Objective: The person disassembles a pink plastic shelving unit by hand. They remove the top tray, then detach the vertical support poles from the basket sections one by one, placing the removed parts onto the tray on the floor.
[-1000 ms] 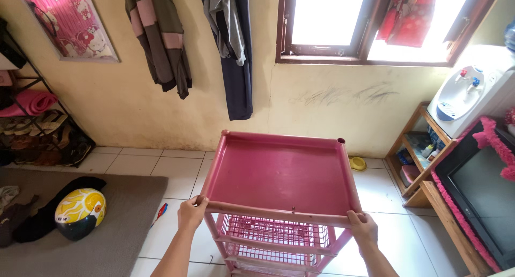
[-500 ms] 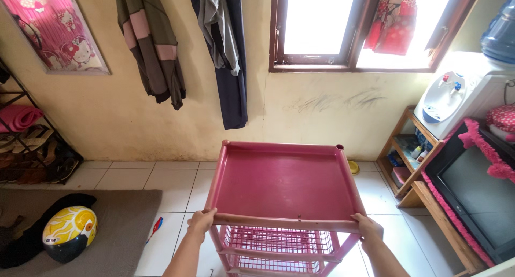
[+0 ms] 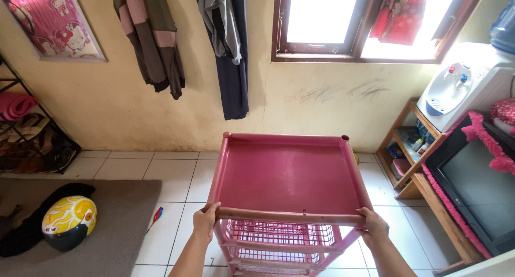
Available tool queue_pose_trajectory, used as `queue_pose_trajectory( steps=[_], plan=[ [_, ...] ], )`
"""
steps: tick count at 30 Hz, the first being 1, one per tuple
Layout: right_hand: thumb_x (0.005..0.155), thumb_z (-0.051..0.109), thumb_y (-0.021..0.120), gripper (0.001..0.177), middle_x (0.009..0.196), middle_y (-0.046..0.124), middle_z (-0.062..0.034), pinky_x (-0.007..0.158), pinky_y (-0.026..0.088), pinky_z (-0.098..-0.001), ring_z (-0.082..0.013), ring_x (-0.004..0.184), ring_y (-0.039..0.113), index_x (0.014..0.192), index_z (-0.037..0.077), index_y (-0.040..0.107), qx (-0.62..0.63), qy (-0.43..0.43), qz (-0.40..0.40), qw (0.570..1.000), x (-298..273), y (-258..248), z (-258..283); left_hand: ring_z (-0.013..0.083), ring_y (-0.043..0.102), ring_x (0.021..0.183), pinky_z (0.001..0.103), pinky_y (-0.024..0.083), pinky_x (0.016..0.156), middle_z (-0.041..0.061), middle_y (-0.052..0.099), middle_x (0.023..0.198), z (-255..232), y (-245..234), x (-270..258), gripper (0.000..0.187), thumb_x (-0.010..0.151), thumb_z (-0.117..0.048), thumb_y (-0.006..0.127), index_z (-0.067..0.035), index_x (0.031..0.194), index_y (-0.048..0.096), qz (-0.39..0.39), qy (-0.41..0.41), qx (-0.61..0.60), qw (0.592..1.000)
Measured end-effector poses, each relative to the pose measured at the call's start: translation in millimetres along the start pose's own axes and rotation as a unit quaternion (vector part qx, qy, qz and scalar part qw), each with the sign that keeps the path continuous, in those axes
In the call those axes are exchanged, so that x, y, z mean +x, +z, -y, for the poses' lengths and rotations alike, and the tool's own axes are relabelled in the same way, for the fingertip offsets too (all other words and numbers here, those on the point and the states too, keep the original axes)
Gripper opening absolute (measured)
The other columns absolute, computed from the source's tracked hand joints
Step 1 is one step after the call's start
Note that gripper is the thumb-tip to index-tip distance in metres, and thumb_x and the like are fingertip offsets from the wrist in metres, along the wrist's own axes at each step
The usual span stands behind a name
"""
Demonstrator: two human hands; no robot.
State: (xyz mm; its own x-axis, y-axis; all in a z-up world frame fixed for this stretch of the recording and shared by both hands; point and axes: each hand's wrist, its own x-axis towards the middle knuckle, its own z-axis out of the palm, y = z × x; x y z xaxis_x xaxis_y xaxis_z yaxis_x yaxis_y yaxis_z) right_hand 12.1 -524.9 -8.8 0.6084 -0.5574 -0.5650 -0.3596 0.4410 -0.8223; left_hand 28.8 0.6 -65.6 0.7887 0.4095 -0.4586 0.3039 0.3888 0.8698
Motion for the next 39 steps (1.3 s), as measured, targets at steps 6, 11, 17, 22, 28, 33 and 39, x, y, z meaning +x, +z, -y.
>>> queue_pose_trajectory(
  steps=[6, 11, 17, 22, 28, 33, 39],
  plan=[
    [0.096, 0.012, 0.075, 0.057, 0.129, 0.061, -0.0279, 0.111, 0.056, -0.0499, -0.0382, 0.126, 0.063, 0.139, -0.013, 0.049, 0.008, -0.008, -0.002, 1.000, 2, 3, 6, 0.0247, 0.056, 0.092, 0.037, 0.047, 0.076, 0.019, 0.062, 0.111, -2, 2, 5, 0.067, 0.082, -0.031, 0.091, 0.013, 0.126, 0.067, 0.008, -0.021, -0.028, 0.999],
    [0.091, 0.017, 0.076, 0.054, 0.126, 0.062, -0.0202, 0.108, 0.045, -0.0656, -0.0369, 0.122, 0.060, 0.138, -0.003, 0.058, -0.059, -0.006, -0.014, 0.998, 4, 1, 4, 0.0233, 0.069, 0.103, 0.039, 0.054, 0.096, 0.014, 0.073, 0.109, -11, -2, 1, 0.054, 0.087, -0.036, 0.078, 0.007, 0.121, 0.076, 0.030, 0.008, 0.089, 0.996],
    [0.090, 0.020, 0.080, 0.051, 0.115, 0.064, -0.0188, 0.092, 0.052, -0.0409, -0.0266, 0.101, 0.063, 0.126, -0.009, 0.059, -0.028, -0.121, 0.013, 0.992, 24, -4, 13, 0.0244, 0.066, 0.111, 0.040, 0.051, 0.102, 0.012, 0.071, 0.113, -16, 10, -10, 0.051, 0.094, -0.042, 0.070, -0.001, 0.124, 0.071, 0.041, 0.030, 0.116, 0.992],
    [0.089, 0.020, 0.078, 0.050, 0.111, 0.062, -0.0162, 0.085, 0.054, -0.0340, -0.0217, 0.093, 0.064, 0.123, -0.008, 0.055, 0.008, -0.154, 0.040, 0.987, 35, -15, 24, 0.0249, 0.064, 0.115, 0.041, 0.047, 0.104, 0.013, 0.068, 0.116, -12, 23, -27, 0.058, 0.089, -0.044, 0.074, -0.008, 0.133, 0.059, 0.041, 0.014, 0.113, 0.993],
    [0.092, 0.018, 0.076, 0.053, 0.116, 0.059, -0.0173, 0.101, 0.048, -0.0412, -0.0258, 0.107, 0.062, 0.129, -0.013, 0.055, -0.001, -0.122, 0.037, 0.992, 36, -26, 17, 0.0249, 0.061, 0.104, 0.044, 0.051, 0.097, 0.012, 0.061, 0.109, -21, 28, -45, 0.060, 0.083, -0.036, 0.077, -0.005, 0.130, 0.057, 0.065, 0.025, 0.064, 0.995],
    [0.092, 0.016, 0.075, 0.054, 0.117, 0.061, -0.0165, 0.111, 0.043, -0.0421, -0.0254, 0.112, 0.061, 0.130, -0.015, 0.051, 0.027, -0.111, 0.041, 0.993, 37, -35, 17, 0.0242, 0.059, 0.095, 0.041, 0.052, 0.090, 0.012, 0.059, 0.104, -17, 36, -53, 0.065, 0.078, -0.032, 0.079, -0.006, 0.131, 0.052, 0.089, 0.019, -0.015, 0.996],
    [0.091, 0.020, 0.077, 0.053, 0.117, 0.065, -0.0156, 0.112, 0.037, -0.0394, -0.0241, 0.112, 0.062, 0.128, -0.011, 0.056, -0.002, -0.112, 0.061, 0.992, 34, -33, 13, 0.0231, 0.057, 0.094, 0.042, 0.048, 0.086, 0.011, 0.061, 0.104, -10, 16, -50, 0.062, 0.079, -0.036, 0.078, -0.005, 0.129, 0.059, 0.063, 0.021, 0.053, 0.996]
  ],
)
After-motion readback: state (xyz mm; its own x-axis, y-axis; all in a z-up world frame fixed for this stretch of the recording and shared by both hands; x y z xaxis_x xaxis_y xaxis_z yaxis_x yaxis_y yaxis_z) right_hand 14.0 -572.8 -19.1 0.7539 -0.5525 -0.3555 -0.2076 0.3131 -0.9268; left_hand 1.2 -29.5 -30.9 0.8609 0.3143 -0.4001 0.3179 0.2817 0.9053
